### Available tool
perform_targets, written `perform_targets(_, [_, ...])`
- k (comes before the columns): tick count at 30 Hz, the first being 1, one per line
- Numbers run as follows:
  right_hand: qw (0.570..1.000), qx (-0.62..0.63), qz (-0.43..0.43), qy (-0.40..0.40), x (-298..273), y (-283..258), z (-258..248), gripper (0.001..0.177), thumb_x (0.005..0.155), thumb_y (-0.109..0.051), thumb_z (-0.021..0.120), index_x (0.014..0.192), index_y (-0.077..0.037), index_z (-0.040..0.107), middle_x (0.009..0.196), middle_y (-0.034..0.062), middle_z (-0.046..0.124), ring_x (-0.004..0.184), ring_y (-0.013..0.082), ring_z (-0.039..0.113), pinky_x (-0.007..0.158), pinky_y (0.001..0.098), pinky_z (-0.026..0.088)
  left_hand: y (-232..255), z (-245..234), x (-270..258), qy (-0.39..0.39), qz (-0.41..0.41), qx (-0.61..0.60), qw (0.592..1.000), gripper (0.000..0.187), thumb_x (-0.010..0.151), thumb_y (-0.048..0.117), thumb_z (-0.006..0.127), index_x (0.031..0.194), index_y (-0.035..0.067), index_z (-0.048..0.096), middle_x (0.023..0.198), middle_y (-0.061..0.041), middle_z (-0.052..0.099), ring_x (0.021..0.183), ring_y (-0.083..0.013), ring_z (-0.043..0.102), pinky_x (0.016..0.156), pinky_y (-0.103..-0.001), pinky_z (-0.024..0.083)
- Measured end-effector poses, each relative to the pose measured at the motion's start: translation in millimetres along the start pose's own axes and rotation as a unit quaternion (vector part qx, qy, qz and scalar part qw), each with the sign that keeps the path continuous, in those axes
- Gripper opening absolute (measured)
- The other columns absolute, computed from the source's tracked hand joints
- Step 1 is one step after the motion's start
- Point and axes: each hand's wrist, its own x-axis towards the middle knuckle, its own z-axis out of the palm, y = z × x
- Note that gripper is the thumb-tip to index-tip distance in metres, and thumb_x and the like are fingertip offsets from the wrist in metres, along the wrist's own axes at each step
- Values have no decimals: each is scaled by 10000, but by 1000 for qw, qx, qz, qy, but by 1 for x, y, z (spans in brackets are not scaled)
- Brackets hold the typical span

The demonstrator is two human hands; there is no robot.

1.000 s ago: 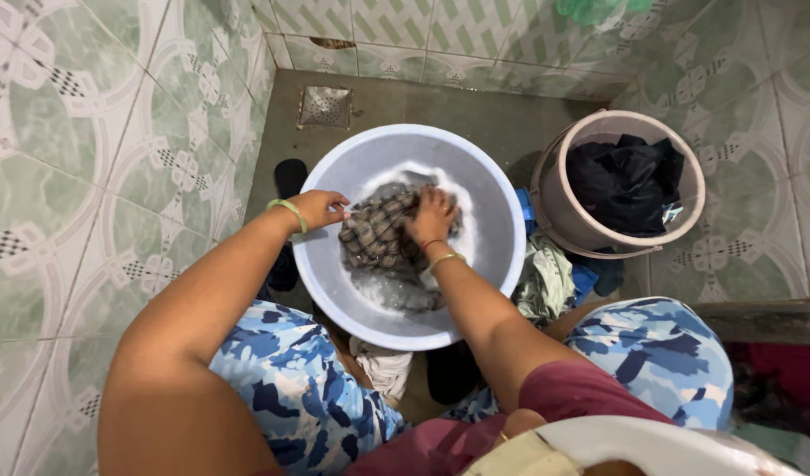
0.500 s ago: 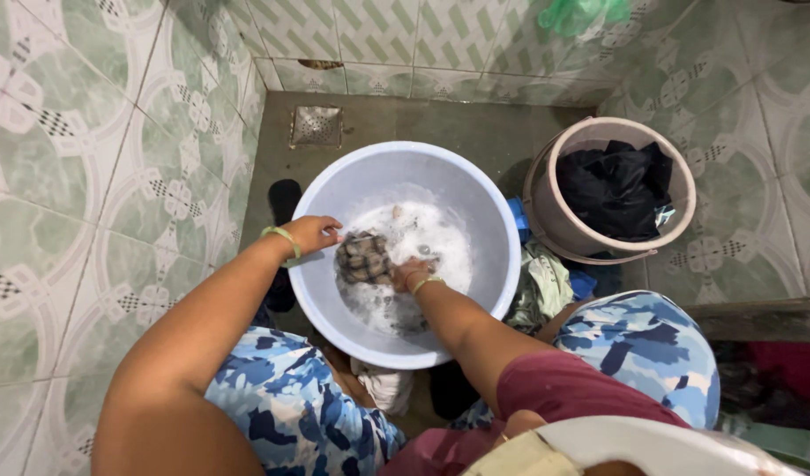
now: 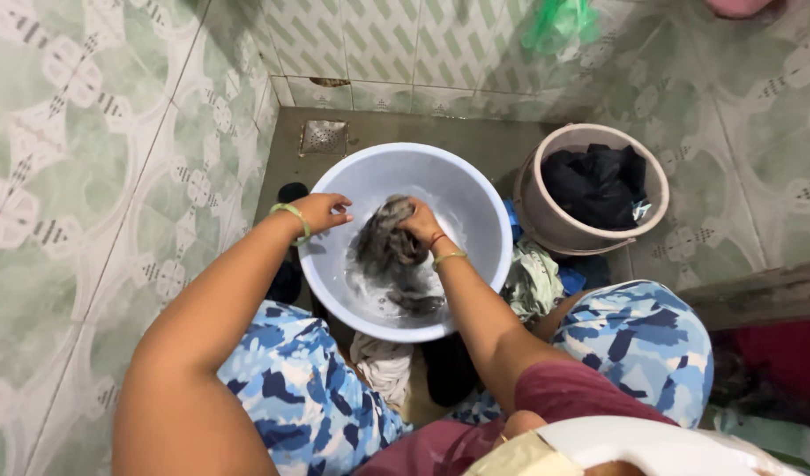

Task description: The person hand-washes several pieces of clothing in a white basin filled with soapy water. They scrub, rinse, and wring out each item before placing it into a second bucket beside them.

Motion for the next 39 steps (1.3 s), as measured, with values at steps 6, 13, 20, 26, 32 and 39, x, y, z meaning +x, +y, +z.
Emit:
perform_targets(6, [985, 143, -98, 10, -37, -129, -40, 483, 699, 4, 783, 1171, -35, 688, 1052, 33, 727, 984, 153, 667, 924, 299, 547, 39, 4, -6, 19, 39, 81, 996, 854, 842, 449, 775, 1505, 37, 429, 1377, -211, 624, 1270, -345, 601, 1081, -405, 458])
perform_targets(13, [935, 244, -252, 54, -57, -283, -100, 537, 723, 52, 782, 1238, -32, 656, 1119, 27, 720, 1025, 135, 677, 963, 314, 568, 108, 14, 0, 117, 153, -54, 980, 1372, 569, 408, 974, 1522, -48, 98, 1412, -287, 478, 1280, -412, 517, 1064, -403, 408])
perform_targets(20, [917, 226, -322, 70, -59, -307, -137, 537, 792, 77, 809, 1284, -12, 614, 1164, 44, 704, 1071, 153, 672, 977, 327, 572, 134, 13, 23, 170, 24, -528, 832, 580, 943, 442, 675, 1354, 38, 614, 1211, -134, 711, 1031, -271, 657, 854, -398, 538])
perform_targets(26, [890, 398, -211, 74, -79, -234, -115, 577, 788, 56, 764, 1329, 5, 570, 1246, 114, 693, 1124, 223, 689, 997, 384, 588, 111, -8, 21, 148, -61, -678, 718, 292, 934, 202, 532, 1108, 35, 697, 995, -130, 749, 857, -261, 741, 709, -448, 630])
perform_targets(32, [928, 322, -186, -30, -87, -199, -77, 764, 762, 3, 827, 1420, -20, 438, 1319, 93, 623, 1198, 224, 618, 1033, 382, 528, 168, -44, -50, 142, 227, -697, 665, 406, 891, 18, 601, 1296, -1, 603, 1194, -122, 715, 1077, -266, 728, 962, -452, 618])
perform_targets(39, [881, 460, -94, 63, -68, -159, -45, 560, 948, -243, 734, 1420, -7, 547, 1337, 124, 642, 1195, 262, 622, 1055, 446, 502, 205, -35, -73, 9, 283, -716, 638, 507, 919, 126, 643, 1410, 37, 550, 1306, -101, 680, 1218, -252, 664, 1079, -460, 543])
